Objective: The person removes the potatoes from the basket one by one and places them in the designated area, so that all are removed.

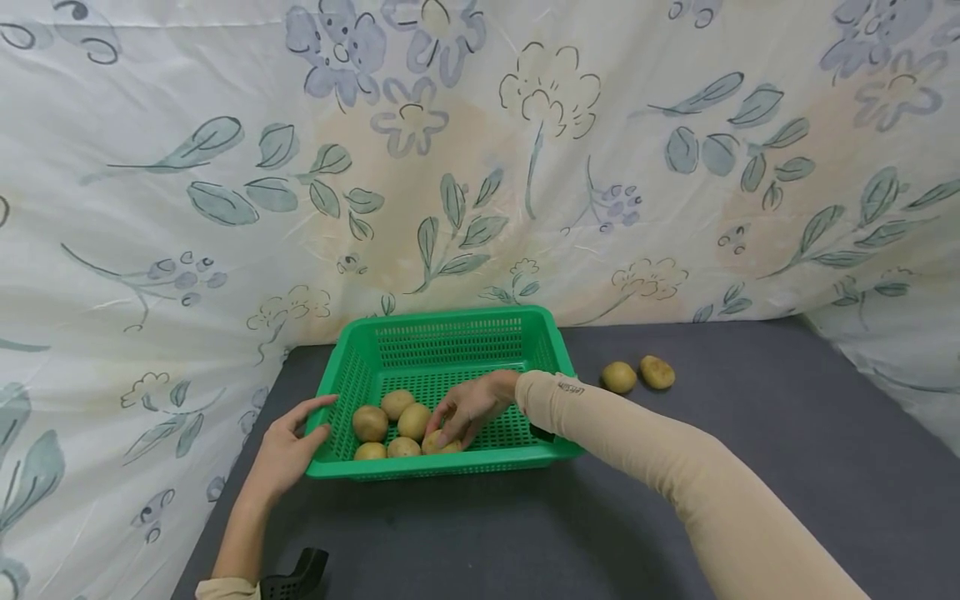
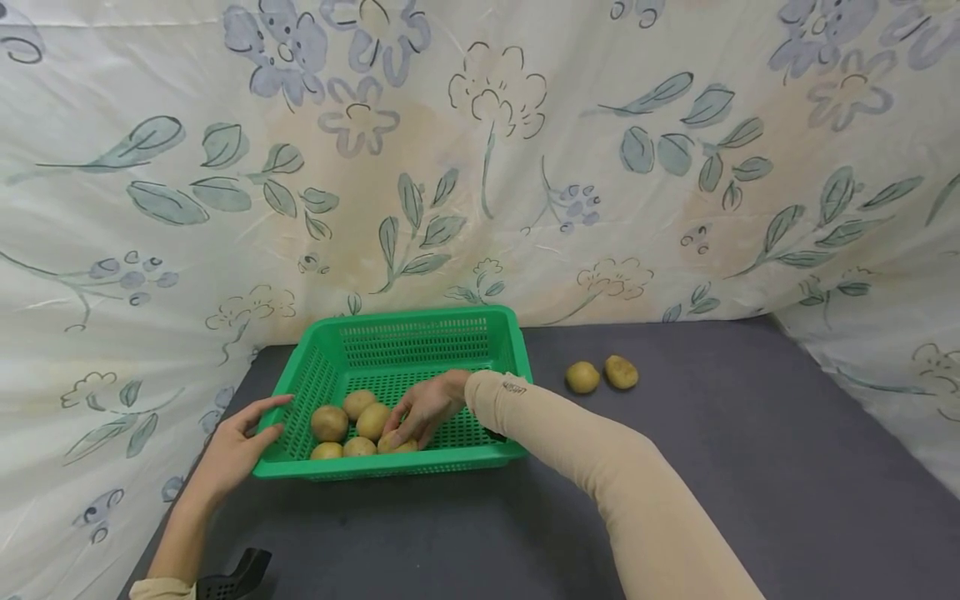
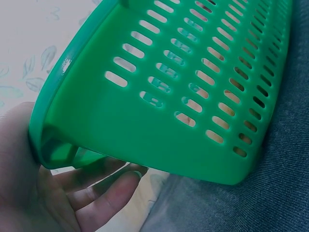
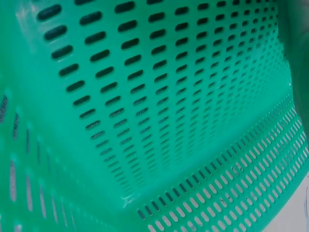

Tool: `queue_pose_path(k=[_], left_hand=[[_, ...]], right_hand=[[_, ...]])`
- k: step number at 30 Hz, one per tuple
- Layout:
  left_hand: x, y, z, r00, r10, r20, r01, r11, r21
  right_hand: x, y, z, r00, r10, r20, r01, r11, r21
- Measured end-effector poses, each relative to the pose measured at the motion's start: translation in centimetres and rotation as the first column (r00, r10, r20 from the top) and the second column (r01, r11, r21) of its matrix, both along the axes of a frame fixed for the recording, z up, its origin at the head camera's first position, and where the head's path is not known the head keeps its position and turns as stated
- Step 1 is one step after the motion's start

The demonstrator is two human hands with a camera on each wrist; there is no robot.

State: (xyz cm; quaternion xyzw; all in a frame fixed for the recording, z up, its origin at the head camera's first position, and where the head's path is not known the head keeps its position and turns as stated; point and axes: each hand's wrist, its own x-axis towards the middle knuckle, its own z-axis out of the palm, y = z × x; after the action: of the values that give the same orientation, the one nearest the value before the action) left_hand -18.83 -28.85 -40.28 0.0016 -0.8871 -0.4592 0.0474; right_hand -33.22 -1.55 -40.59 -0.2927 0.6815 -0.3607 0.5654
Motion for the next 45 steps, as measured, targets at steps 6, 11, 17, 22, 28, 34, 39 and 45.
queue_pose_path(k=[6,11,17,22,28,34,39,45], left_hand=[[-0.1,0.0,0.2,1.000,-0.009,-0.012,0.009,1.000,-0.012],[0.2,0.2,0.2,1.000,-0.009,-0.005,0.009,1.000,-0.023],[0.4,0.2,0.1,1.000,-0.008,-0.008,0.007,1.000,-0.028],[0.4,0.2,0.1,1.000,-0.016,-0.015,0.015,1.000,-0.025],[0.5,0.1,-0.1,1.000,-0.024,-0.016,0.024,0.999,-0.027],[0.5,-0.1,0.0,1.000,-0.022,-0.020,0.022,1.000,-0.021],[0.5,-0.1,0.1,1.000,-0.020,-0.008,0.020,0.999,-0.029],[0.5,0.1,0.1,1.000,-0.016,0.002,0.016,0.999,-0.028]], right_hand=[[-0.5,1.4,1.2,0.992,-0.120,-0.040,0.117,0.990,-0.075],[-1.2,2.8,2.3,0.981,-0.192,-0.025,0.184,0.967,-0.175],[-1.7,3.5,4.4,0.969,-0.246,0.010,0.237,0.925,-0.297],[-1.9,4.5,5.8,0.941,-0.337,0.011,0.318,0.874,-0.367],[-2.0,6.1,7.4,0.898,-0.439,0.011,0.402,0.811,-0.426],[-2.5,8.0,9.1,0.859,-0.512,0.005,0.445,0.742,-0.502],[-2.8,9.8,9.8,0.820,-0.573,0.015,0.490,0.686,-0.538],[-3.1,12.1,9.9,0.753,-0.655,0.059,0.569,0.603,-0.560]])
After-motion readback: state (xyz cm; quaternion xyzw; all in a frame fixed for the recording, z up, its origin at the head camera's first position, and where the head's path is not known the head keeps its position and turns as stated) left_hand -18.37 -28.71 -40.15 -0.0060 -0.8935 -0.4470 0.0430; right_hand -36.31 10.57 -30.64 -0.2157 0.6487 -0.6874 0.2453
